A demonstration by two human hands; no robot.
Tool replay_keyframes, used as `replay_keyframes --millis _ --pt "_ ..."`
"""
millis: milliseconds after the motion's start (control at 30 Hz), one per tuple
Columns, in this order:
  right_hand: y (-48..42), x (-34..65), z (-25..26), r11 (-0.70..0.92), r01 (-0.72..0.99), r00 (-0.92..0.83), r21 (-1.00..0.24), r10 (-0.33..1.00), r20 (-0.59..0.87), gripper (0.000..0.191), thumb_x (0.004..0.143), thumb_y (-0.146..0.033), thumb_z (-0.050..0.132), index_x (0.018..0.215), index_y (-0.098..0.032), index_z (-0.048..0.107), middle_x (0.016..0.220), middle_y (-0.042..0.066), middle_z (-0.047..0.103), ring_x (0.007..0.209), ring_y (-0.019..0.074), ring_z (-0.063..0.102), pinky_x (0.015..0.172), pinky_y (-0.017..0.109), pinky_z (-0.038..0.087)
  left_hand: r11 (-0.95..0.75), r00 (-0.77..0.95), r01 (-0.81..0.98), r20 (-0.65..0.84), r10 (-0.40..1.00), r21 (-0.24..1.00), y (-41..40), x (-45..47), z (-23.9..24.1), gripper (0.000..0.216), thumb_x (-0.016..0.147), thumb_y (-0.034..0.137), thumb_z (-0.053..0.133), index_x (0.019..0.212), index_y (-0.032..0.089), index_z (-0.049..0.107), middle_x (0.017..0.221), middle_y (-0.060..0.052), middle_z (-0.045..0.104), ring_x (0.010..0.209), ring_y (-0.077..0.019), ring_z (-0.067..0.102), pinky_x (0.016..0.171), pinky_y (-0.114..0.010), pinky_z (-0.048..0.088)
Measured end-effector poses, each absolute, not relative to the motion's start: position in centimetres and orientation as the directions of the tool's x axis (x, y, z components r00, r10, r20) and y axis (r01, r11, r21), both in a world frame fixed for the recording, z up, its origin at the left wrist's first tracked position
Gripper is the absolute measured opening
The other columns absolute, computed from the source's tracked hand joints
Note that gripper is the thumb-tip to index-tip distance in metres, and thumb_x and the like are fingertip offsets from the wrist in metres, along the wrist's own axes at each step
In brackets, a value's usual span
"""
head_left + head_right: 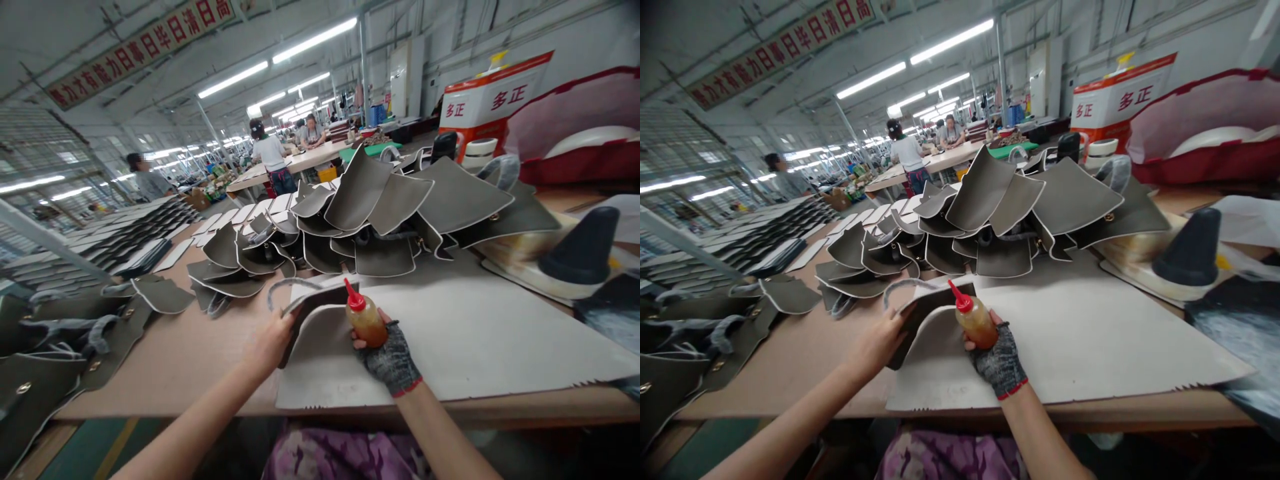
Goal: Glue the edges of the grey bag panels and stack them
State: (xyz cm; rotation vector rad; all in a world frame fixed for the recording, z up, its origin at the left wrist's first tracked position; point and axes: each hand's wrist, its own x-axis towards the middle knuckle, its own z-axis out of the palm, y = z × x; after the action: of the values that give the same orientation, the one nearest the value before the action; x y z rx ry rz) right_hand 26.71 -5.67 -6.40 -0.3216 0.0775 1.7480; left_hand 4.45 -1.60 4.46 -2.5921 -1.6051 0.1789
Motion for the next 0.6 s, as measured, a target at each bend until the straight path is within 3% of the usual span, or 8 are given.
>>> replay_keyframes --millis 100,300,400,533,600 --pt "-6.0 27.1 -6.2 -0.153 -0.982 -0.13 -0.108 0.972 -0.195 0.028 0.074 -0.034 0.057 0.095 -0.016 0.055 0.077 0.008 0.061 0.063 0.0187 0.054 0.041 0.024 0.042 -0.34 0.34 0.94 0.085 0.936 -0.022 -1.1 4.1 5.5 0.071 0.078 0.026 0.05 0.136 0.032 0.01 0.123 -0.007 0.042 0.1 -0.0213 0.053 0.084 -0.031 0.044" --pt "-6.3 27.3 -5.5 -0.11 -0.992 -0.095 -0.069 0.977 -0.192 0.035 0.065 -0.033 0.063 0.093 -0.013 0.056 0.08 0.009 0.059 0.065 0.0184 0.052 0.042 0.023 0.042 -0.322 0.324 0.946 -0.146 0.935 0.035 -1.8 3.3 3.8 0.074 0.073 0.017 0.054 0.136 0.028 0.017 0.118 -0.01 0.048 0.1 -0.0233 0.055 0.083 -0.033 0.045" --pt "-6.4 27.2 -5.3 -0.122 -0.991 -0.109 -0.058 0.976 -0.188 0.036 0.061 -0.03 0.066 0.092 -0.013 0.057 0.079 0.009 0.06 0.064 0.0182 0.051 0.042 0.023 0.041 -0.28 0.283 0.959 -0.055 0.958 0.05 -2.7 3.0 3.4 0.073 0.075 0.02 0.052 0.137 0.028 0.013 0.124 -0.011 0.044 0.104 -0.0242 0.053 0.084 -0.034 0.044" --pt "-5.5 27.6 -6.8 -0.17 -0.977 -0.147 -0.129 0.974 -0.171 0.037 0.057 -0.032 0.07 0.09 -0.019 0.059 0.076 0.008 0.063 0.063 0.0193 0.053 0.042 0.024 0.04 -0.306 0.307 0.952 -0.147 0.94 0.031 -4.2 2.7 3.1 0.051 0.079 0.014 0.042 0.127 0.029 0.037 0.111 -0.009 0.054 0.088 -0.0217 0.06 0.076 -0.033 0.048" --pt "-4.2 28.1 -8.3 -0.281 -0.936 -0.26 -0.213 0.958 -0.122 0.039 0.05 -0.039 0.074 0.082 -0.022 0.06 0.069 0.007 0.062 0.054 0.0193 0.051 0.035 0.023 0.034 -0.321 0.331 0.943 -0.14 0.933 0.086 -4.1 2.3 3.3 0.051 0.077 0.013 0.044 0.124 0.031 0.04 0.111 -0.008 0.054 0.091 -0.0218 0.059 0.078 -0.034 0.048"
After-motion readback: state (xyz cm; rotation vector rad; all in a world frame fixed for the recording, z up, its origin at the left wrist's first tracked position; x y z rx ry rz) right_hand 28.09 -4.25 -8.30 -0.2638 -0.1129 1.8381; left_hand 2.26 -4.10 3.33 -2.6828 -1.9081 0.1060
